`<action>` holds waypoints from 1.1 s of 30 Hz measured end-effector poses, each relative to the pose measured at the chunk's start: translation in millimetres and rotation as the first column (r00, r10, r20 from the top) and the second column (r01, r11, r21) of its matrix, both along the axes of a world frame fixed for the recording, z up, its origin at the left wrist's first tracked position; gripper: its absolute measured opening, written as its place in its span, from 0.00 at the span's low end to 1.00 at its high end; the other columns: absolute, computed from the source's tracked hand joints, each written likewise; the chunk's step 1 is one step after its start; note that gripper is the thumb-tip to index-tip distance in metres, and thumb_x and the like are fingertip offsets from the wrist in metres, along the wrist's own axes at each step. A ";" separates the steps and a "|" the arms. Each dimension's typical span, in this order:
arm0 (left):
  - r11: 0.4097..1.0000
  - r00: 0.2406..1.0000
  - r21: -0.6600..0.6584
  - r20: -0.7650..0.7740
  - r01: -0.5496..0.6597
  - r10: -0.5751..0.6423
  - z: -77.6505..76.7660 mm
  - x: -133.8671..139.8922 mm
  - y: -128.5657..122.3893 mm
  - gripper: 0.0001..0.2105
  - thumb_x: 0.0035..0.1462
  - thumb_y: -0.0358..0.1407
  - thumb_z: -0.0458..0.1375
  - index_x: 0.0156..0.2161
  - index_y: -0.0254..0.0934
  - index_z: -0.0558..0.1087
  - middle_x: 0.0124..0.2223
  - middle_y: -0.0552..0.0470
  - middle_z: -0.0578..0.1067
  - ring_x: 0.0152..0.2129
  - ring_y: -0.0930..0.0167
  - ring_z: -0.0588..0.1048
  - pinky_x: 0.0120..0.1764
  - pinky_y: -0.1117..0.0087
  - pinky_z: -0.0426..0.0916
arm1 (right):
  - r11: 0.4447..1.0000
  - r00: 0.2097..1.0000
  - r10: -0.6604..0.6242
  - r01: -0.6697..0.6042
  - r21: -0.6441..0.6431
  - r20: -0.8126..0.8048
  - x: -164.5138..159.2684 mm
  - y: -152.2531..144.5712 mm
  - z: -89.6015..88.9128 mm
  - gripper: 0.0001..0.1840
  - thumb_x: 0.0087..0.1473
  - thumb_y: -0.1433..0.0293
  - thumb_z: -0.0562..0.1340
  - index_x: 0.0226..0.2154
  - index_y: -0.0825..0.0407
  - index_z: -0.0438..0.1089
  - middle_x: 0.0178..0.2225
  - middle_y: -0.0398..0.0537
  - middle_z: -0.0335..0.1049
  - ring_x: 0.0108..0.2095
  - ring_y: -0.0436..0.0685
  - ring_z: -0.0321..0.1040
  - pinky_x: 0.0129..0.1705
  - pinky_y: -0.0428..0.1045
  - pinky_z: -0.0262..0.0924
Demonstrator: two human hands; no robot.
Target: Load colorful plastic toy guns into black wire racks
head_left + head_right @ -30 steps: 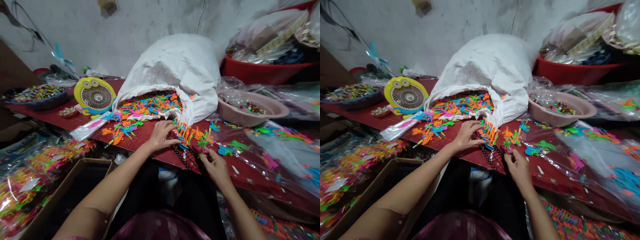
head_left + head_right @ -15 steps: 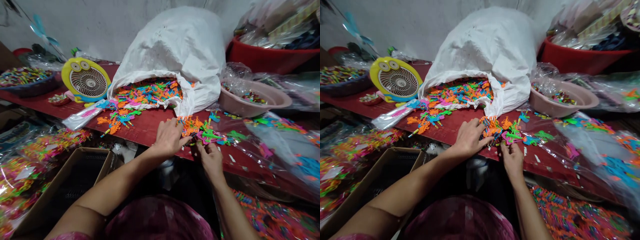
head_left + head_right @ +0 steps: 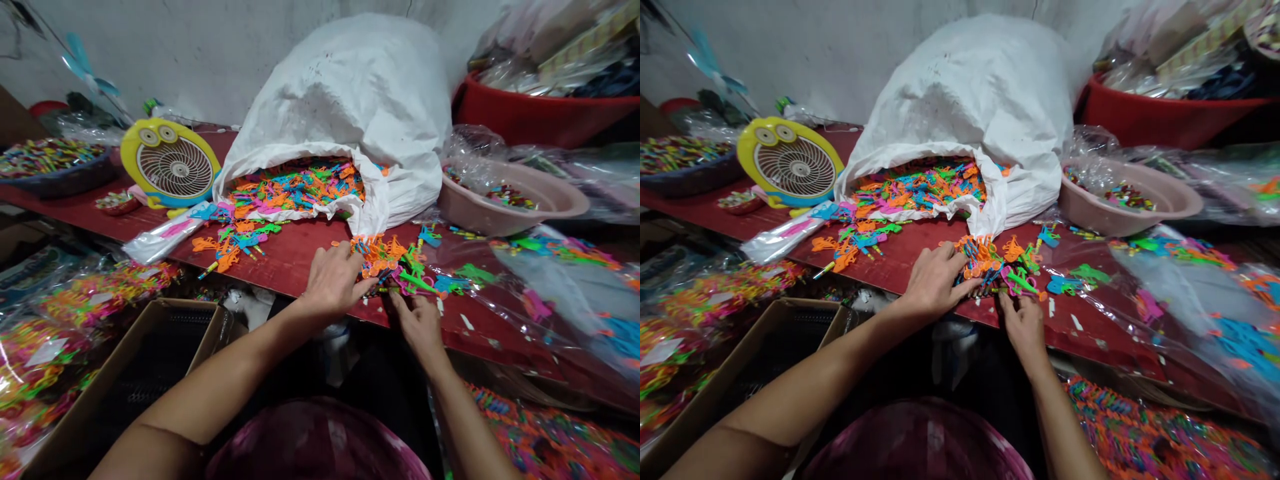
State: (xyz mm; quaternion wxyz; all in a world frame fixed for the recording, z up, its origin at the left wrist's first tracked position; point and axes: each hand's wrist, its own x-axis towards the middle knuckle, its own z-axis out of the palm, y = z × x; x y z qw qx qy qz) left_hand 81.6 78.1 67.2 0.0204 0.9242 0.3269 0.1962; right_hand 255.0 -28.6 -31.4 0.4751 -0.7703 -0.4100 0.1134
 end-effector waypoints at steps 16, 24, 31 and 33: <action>0.998 0.998 0.046 -0.045 0.044 -0.042 5.8 -1.4 -3.9 0.20 0.61 0.53 0.52 0.40 0.37 0.73 0.40 0.44 0.74 0.38 0.61 0.72 0.38 0.62 0.61 | 0.983 0.950 0.183 -0.169 -0.076 0.252 -8.4 12.9 7.5 0.15 0.61 0.62 0.51 0.35 0.52 0.69 0.33 0.54 0.74 0.32 0.59 0.69 0.35 0.50 0.57; 0.971 0.972 0.133 0.101 0.200 -0.214 35.6 14.8 6.5 0.23 0.61 0.54 0.51 0.50 0.40 0.73 0.44 0.46 0.73 0.43 0.62 0.69 0.42 0.63 0.60 | 0.887 0.862 0.340 -0.162 -0.433 0.375 3.1 22.3 22.3 0.14 0.62 0.67 0.52 0.38 0.56 0.71 0.37 0.58 0.76 0.38 0.62 0.72 0.35 0.49 0.54; 0.903 0.898 -0.038 -0.098 0.427 -0.429 45.9 55.0 16.5 0.16 0.63 0.47 0.53 0.47 0.41 0.77 0.43 0.47 0.76 0.43 0.63 0.72 0.44 0.63 0.60 | 0.922 0.903 0.338 -0.260 -0.287 0.267 8.4 20.1 17.5 0.13 0.60 0.67 0.52 0.37 0.55 0.69 0.33 0.55 0.74 0.33 0.59 0.69 0.32 0.48 0.54; 0.923 0.915 -0.064 -0.120 0.380 -0.385 44.5 58.4 17.8 0.16 0.65 0.44 0.51 0.44 0.39 0.78 0.41 0.47 0.77 0.42 0.63 0.73 0.43 0.63 0.60 | 0.935 0.929 0.336 -0.310 -0.173 0.155 8.8 16.7 13.9 0.12 0.59 0.65 0.53 0.33 0.54 0.68 0.26 0.48 0.69 0.27 0.55 0.65 0.29 0.48 0.54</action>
